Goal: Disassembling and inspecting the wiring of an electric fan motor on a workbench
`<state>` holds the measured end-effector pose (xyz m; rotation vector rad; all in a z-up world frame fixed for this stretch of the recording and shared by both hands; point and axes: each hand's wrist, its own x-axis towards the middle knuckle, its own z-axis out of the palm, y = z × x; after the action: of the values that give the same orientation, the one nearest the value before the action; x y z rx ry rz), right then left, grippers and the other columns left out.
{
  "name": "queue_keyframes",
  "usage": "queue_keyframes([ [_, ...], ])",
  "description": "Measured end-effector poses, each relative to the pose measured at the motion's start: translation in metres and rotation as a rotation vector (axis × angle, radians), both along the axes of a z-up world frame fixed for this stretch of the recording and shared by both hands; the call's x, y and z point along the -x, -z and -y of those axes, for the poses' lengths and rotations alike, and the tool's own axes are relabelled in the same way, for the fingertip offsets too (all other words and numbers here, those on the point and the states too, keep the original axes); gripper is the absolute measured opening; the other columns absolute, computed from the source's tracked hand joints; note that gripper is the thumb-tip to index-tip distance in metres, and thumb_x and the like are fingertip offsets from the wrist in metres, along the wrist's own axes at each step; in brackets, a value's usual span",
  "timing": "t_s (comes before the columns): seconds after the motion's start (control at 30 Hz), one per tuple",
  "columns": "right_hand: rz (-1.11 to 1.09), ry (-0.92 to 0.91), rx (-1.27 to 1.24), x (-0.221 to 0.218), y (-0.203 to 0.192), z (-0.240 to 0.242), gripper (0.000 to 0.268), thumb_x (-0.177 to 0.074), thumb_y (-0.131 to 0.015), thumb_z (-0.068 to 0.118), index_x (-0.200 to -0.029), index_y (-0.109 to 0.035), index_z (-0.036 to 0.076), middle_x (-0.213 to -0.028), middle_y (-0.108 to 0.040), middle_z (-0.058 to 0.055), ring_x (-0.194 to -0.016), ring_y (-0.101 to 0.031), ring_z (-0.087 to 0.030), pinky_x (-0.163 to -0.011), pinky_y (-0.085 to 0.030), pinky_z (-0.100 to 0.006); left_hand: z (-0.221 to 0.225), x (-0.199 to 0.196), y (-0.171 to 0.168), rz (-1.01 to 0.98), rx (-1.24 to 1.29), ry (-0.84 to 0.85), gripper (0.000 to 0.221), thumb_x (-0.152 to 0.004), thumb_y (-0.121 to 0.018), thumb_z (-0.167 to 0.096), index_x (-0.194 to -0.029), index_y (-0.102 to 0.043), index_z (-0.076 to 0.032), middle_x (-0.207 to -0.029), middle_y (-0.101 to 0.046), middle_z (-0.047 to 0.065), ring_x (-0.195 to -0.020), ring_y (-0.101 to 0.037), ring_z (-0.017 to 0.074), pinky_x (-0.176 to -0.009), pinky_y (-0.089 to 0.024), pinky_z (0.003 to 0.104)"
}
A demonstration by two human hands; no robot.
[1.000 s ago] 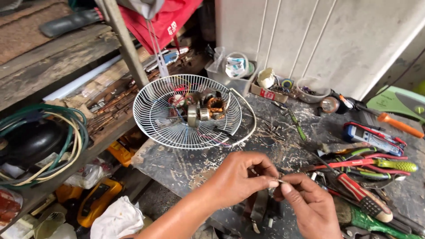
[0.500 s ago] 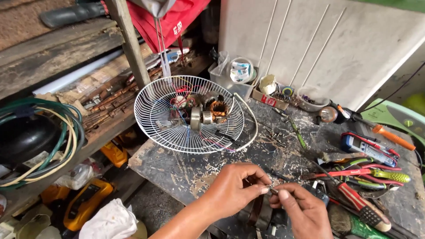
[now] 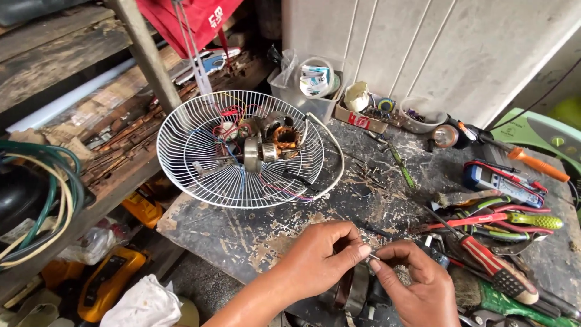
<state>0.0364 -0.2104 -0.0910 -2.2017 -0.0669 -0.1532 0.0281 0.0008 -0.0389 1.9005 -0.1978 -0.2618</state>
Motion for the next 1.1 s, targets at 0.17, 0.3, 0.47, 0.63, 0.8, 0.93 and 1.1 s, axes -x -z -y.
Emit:
queue_keyframes([
  [0.17, 0.064, -0.073, -0.039, -0.003, 0.01, 0.005, 0.011, -0.081, -0.082, 0.023, -0.09, -0.08, 0.015, -0.089, -0.083, 0.005, -0.086, -0.076, -0.01, -0.079, -0.054, -0.031, -0.001, 0.0, -0.002, -0.023, 0.027, 0.005, 0.028, -0.106, -0.056, -0.038, -0.088, -0.059, -0.016, -0.082, -0.055, 0.0, -0.076, -0.049, 0.0158, -0.071, -0.04, 0.036],
  [0.3, 0.095, -0.109, -0.088, -0.003, 0.009, 0.003, 0.009, -0.082, -0.081, 0.018, -0.089, -0.079, 0.012, -0.084, -0.08, 0.003, -0.08, -0.073, -0.01, -0.076, -0.054, -0.029, -0.004, 0.003, -0.011, 0.008, 0.034, 0.066, 0.006, -0.101, -0.062, -0.021, -0.099, -0.064, -0.015, -0.097, -0.062, 0.001, -0.086, -0.058, 0.0155, -0.079, -0.049, 0.035],
  [0.47, 0.091, -0.146, -0.029, -0.001, 0.01, 0.003, 0.013, -0.084, -0.077, 0.022, -0.096, -0.077, 0.018, -0.095, -0.079, 0.003, -0.091, -0.077, -0.016, -0.081, -0.06, -0.039, 0.0, 0.001, -0.003, 0.095, -0.122, 0.072, 0.014, -0.103, -0.055, -0.026, -0.097, -0.057, -0.014, -0.095, -0.058, 0.003, -0.083, -0.053, 0.0194, -0.074, -0.043, 0.038],
  [0.63, 0.264, -0.259, 0.035, 0.0, -0.001, -0.004, 0.012, -0.089, -0.072, 0.023, -0.1, -0.075, 0.02, -0.097, -0.077, 0.001, -0.09, -0.076, -0.02, -0.077, -0.057, -0.042, 0.005, -0.002, 0.019, 0.24, -0.232, 0.053, 0.032, -0.107, -0.043, -0.029, -0.085, -0.052, -0.008, -0.087, -0.049, 0.006, -0.071, -0.047, 0.0231, -0.063, -0.037, 0.043],
  [0.8, 0.691, -0.47, 0.153, -0.003, -0.017, -0.009, 0.007, -0.093, -0.067, 0.016, -0.095, -0.067, 0.009, -0.088, -0.072, -0.005, -0.076, -0.07, -0.021, -0.07, -0.054, -0.036, 0.006, 0.001, 0.017, 0.219, -0.28, -0.014, 0.04, -0.111, -0.049, -0.025, -0.076, -0.062, -0.01, -0.078, -0.06, 0.001, -0.066, -0.057, 0.0148, -0.061, -0.05, 0.031],
  [0.93, 0.599, -0.412, 0.131, -0.009, -0.017, -0.005, 0.002, -0.091, -0.068, 0.012, -0.092, -0.068, 0.011, -0.089, -0.073, -0.003, -0.08, -0.071, -0.019, -0.076, -0.054, -0.033, 0.001, 0.001, -0.003, 0.068, -0.287, -0.09, 0.039, -0.112, -0.045, -0.027, -0.082, -0.063, -0.009, -0.081, -0.058, -0.001, -0.075, -0.054, 0.0127, -0.068, -0.05, 0.027],
  [1.1, -0.058, -0.316, -0.047, -0.02, -0.011, 0.005, 0.004, -0.079, -0.078, 0.013, -0.076, -0.081, 0.011, -0.084, -0.081, 0.002, -0.079, -0.076, -0.012, -0.076, -0.056, -0.028, -0.017, 0.0, 0.004, -0.04, -0.18, -0.165, 0.014, -0.091, -0.071, -0.026, -0.081, -0.073, -0.017, -0.122, -0.081, 0.009, -0.154, -0.051, 0.0225, -0.106, -0.046, 0.037],
])
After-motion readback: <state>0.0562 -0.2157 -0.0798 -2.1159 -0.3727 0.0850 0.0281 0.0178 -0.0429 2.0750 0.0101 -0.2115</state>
